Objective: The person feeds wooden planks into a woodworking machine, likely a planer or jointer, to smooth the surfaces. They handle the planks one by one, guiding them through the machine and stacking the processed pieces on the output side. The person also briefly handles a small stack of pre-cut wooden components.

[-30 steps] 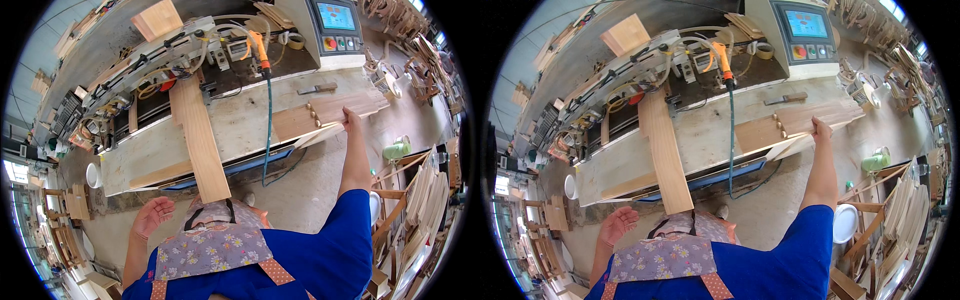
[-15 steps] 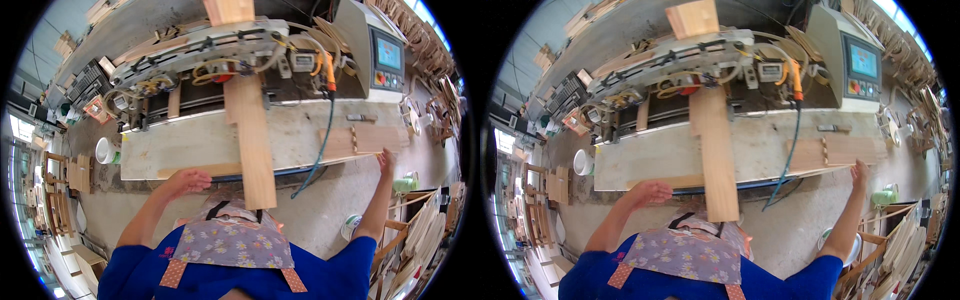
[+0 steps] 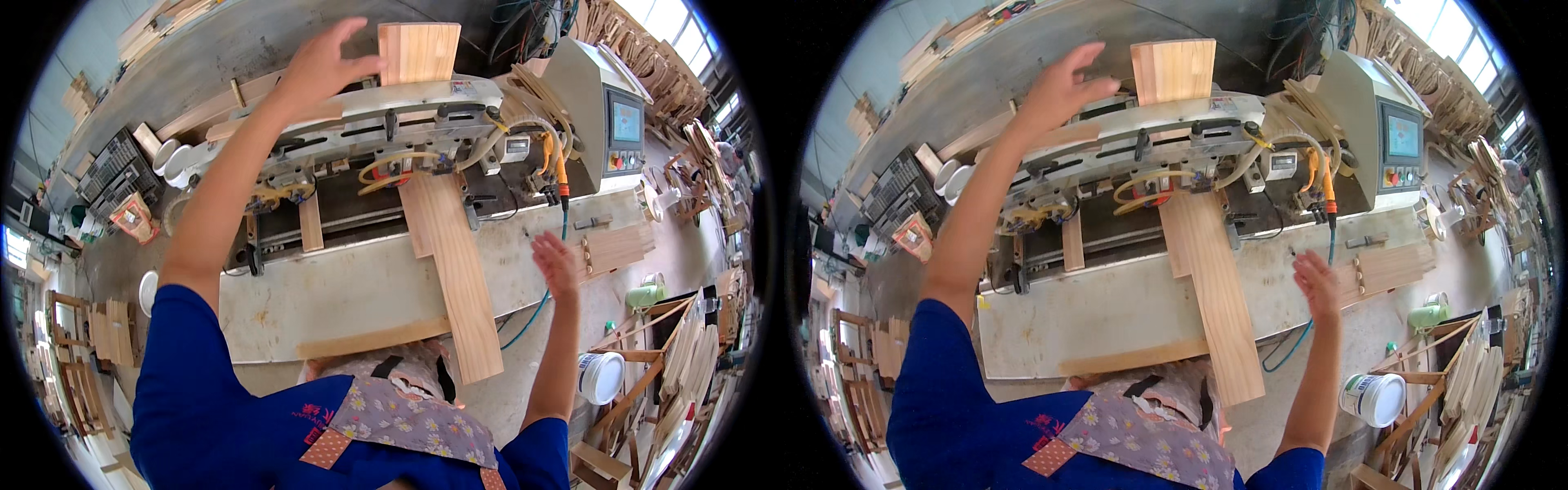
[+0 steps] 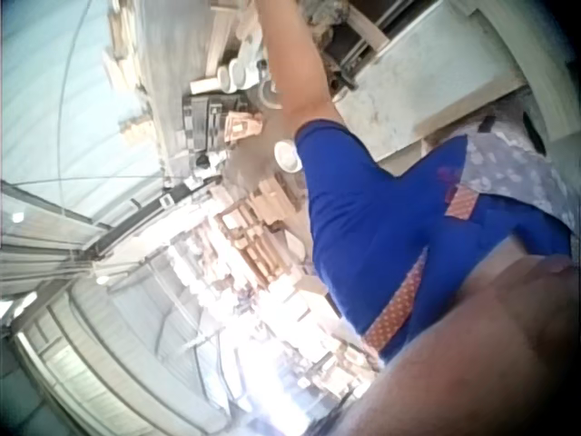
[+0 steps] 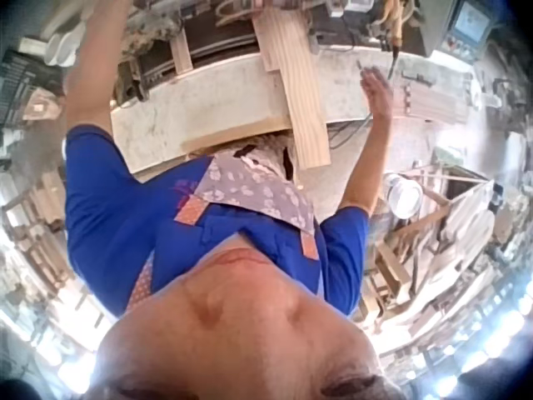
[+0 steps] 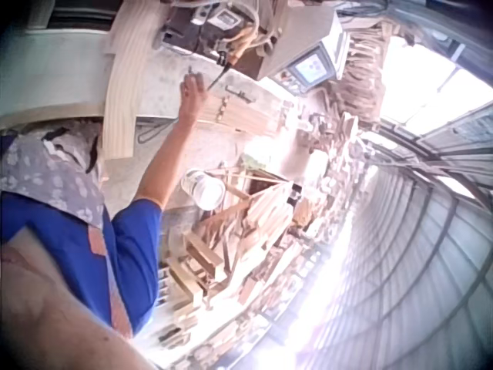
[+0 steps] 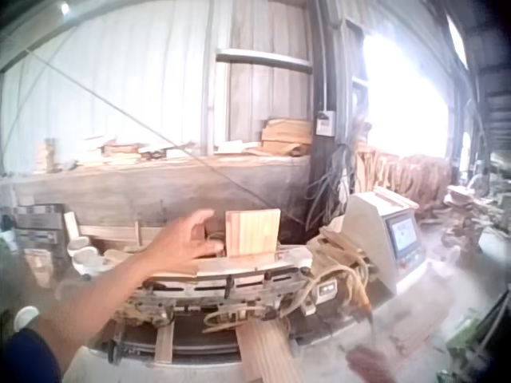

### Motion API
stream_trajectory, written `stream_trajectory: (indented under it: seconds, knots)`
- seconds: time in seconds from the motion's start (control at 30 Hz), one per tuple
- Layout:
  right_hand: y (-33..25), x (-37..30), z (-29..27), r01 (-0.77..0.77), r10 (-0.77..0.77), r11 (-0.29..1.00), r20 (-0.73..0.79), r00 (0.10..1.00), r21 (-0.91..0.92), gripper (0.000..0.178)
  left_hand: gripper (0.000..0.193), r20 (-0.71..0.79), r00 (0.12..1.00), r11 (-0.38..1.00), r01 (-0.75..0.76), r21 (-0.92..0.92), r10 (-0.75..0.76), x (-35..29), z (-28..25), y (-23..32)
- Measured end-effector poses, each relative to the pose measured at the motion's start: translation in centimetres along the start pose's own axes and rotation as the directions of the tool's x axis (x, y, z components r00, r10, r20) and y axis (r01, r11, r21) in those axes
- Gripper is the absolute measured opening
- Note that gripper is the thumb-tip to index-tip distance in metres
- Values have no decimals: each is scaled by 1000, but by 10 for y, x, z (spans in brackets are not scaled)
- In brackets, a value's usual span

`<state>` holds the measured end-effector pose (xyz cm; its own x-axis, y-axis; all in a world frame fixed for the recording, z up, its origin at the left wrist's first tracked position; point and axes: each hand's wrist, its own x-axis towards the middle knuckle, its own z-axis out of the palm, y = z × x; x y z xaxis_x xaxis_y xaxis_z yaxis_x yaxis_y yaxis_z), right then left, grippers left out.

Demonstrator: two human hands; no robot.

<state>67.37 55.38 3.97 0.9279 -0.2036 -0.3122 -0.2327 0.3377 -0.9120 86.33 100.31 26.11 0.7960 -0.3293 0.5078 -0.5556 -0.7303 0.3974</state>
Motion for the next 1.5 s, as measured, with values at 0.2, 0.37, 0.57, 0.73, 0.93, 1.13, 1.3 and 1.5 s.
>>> stream_trajectory:
  seconds: [0.2, 0.37, 0.57, 0.73, 0.93, 1.13, 1.3, 1.5]
  knots:
    - [47, 62, -1, -24, 35, 998, -202, 979, 55, 85, 83, 79, 996, 982, 28, 186, -43, 121, 61, -60]
    - [47, 106, -1, 11, -34, 998, -410, 911, -58, 94, 67, 353, 921, 985, 171, 17, -165, 148, 96, -67]
    - [40, 156, -2, 68, -192, 973, -606, 772, -222, 68, 52, 355, 935, 998, -30, 47, 12, 178, 104, -111]
    - [52, 175, -18, 191, -213, 976, -623, 752, -103, 47, 56, 297, 927, 961, 263, -85, -228, 160, 116, -87]
    - [45, 180, -4, 280, -259, 958, -632, 730, -69, 23, 62, 232, 955, 976, 207, -67, -187, 159, 102, -88]
    - [41, 181, -11, 173, -168, 985, -447, 879, -31, 7, 71, 138, 975, 982, 162, 97, -174, 189, 42, -88]
    - [8, 153, 19, 37, 10, 990, -335, 942, 133, 26, 47, 55, 997, 998, -56, 17, 55, 154, -41, 32]
    - [-130, 43, 205, -83, -356, 706, 454, 817, 703, 74, 30, -174, 781, 751, -475, 459, 600, 35, -56, 105]
